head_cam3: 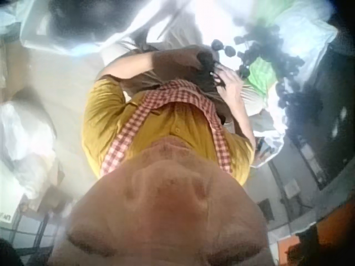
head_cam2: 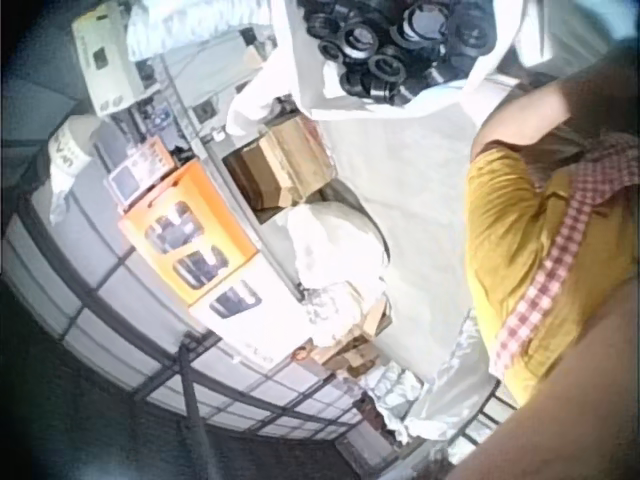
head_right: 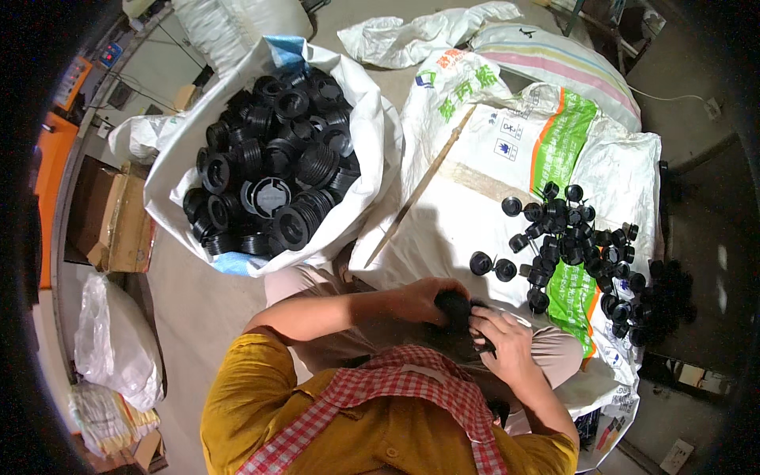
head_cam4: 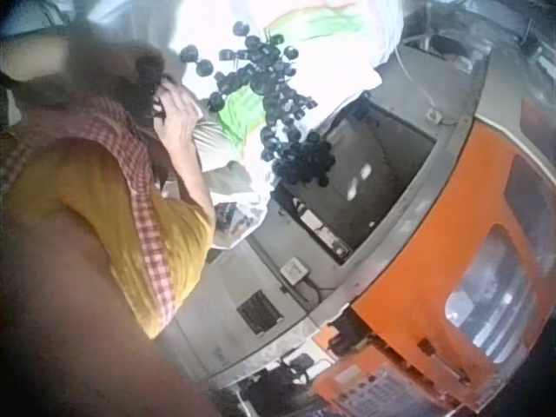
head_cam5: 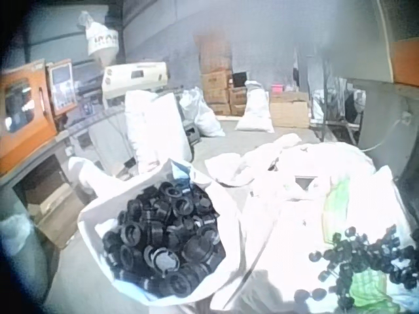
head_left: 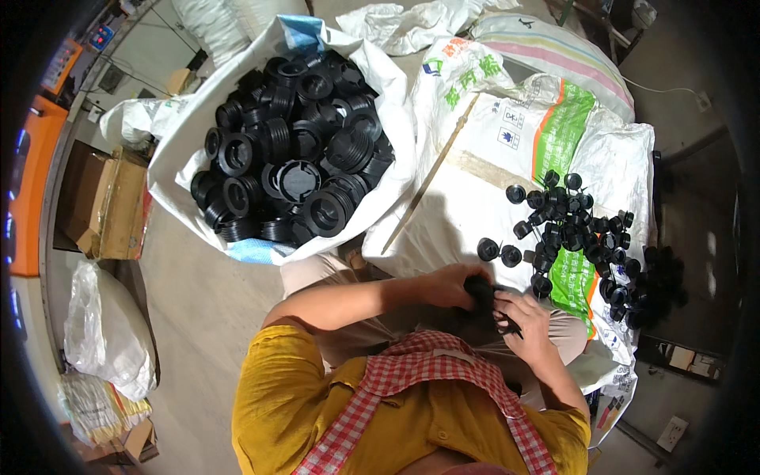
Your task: The person sits on the floor and repeatedly picks up black plastic caps and threaded bases, then screws them together by hand. The assembled units are placed on a white sack beside the person.
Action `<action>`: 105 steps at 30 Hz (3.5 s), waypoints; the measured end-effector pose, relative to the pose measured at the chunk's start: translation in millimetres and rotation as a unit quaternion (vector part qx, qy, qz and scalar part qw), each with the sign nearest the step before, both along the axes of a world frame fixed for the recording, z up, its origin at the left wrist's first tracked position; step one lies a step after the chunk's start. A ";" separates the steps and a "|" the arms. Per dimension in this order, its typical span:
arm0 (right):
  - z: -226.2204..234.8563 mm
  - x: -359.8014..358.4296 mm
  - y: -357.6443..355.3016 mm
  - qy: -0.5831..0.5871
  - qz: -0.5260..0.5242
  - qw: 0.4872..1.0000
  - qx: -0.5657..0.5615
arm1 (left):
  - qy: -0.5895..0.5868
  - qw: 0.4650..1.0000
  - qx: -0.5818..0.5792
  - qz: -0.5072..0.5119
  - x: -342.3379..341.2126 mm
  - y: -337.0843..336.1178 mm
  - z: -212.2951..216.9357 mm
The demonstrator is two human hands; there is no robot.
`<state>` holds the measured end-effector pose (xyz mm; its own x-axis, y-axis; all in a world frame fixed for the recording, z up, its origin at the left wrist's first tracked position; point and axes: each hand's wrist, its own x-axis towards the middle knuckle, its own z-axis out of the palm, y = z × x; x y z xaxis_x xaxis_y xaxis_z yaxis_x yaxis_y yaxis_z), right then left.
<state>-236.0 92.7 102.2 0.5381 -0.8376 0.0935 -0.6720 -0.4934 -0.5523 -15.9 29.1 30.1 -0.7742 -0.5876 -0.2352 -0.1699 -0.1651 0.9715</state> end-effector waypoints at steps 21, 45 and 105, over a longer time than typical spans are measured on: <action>-34.3 -112.0 43.6 -0.354 -0.295 0.813 0.355 | -0.288 0.514 -0.664 0.460 200.3 -31.2 210.4; -16.6 2.2 6.9 -0.392 0.012 0.916 -0.089 | 0.327 0.871 0.340 0.140 -11.6 74.1 61.1; 42.7 -256.7 250.8 0.350 -0.592 0.716 0.117 | -0.291 0.792 -0.532 -0.076 25.8 0.0 82.3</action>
<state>-492.7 343.5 144.9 -0.7167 -0.6939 -0.0694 -0.6952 0.7028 0.1510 9.9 29.2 112.4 -0.7972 -0.6036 -0.0126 -0.5792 0.7588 0.2980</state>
